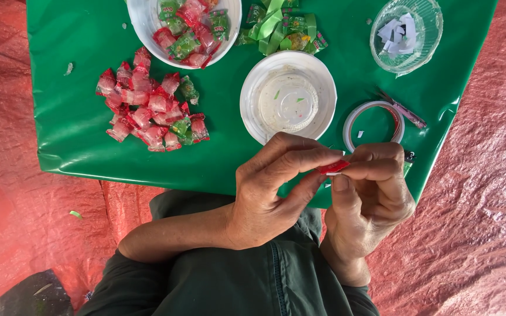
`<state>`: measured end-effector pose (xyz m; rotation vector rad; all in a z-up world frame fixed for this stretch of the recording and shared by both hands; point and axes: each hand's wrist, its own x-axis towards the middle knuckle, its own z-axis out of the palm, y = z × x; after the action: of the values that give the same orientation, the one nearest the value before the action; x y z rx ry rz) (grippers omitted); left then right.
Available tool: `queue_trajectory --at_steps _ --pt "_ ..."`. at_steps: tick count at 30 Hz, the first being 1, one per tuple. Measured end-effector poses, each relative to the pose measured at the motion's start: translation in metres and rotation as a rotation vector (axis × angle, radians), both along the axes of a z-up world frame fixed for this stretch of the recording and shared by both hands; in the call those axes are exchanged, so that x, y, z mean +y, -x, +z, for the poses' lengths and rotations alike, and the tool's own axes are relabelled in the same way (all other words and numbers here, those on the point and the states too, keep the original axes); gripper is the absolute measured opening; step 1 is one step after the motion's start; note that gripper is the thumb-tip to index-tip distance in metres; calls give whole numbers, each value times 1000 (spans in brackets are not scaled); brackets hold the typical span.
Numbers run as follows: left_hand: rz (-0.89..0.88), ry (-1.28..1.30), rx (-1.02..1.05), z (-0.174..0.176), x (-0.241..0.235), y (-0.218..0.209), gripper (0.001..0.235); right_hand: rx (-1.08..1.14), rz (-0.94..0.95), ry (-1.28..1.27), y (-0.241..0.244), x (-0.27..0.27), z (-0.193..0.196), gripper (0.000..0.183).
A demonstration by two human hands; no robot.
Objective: Preparing individual candies by applying double-sided tape for assembly into a decorative bowl or display.
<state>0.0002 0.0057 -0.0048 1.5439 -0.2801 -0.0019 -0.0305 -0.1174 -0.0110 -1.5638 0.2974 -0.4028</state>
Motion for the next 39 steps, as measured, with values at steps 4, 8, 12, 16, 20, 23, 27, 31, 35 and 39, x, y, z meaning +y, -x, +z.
queue_trajectory --at_steps 4,8,12,16,20,23,27,31,35,39 --pt "-13 11 -3 0 0 -1 41 7 -1 -18 1 0 0 9" --pt "-40 44 13 4 2 -2 39 17 -5 20 1 1 0 10" --pt "-93 99 32 9 5 -5 35 22 6 48 2 1 1 7" --pt "-56 86 47 8 4 -4 32 15 8 35 3 1 -2 8" --pt "-51 82 73 8 5 -4 30 8 20 2 3 2 -2 8" --pt "-41 83 79 8 5 -4 31 28 23 38 4 3 0 8" --pt "-11 74 61 8 4 -5 31 91 54 301 6 2 6 12" --pt "-32 90 96 6 5 -5 30 76 32 454 12 1 5 13" --pt "-66 119 146 3 5 -4 31 48 -16 667 16 2 4 13" --pt "-64 137 167 2 4 -3 29 -38 -96 792 17 0 -7 11"
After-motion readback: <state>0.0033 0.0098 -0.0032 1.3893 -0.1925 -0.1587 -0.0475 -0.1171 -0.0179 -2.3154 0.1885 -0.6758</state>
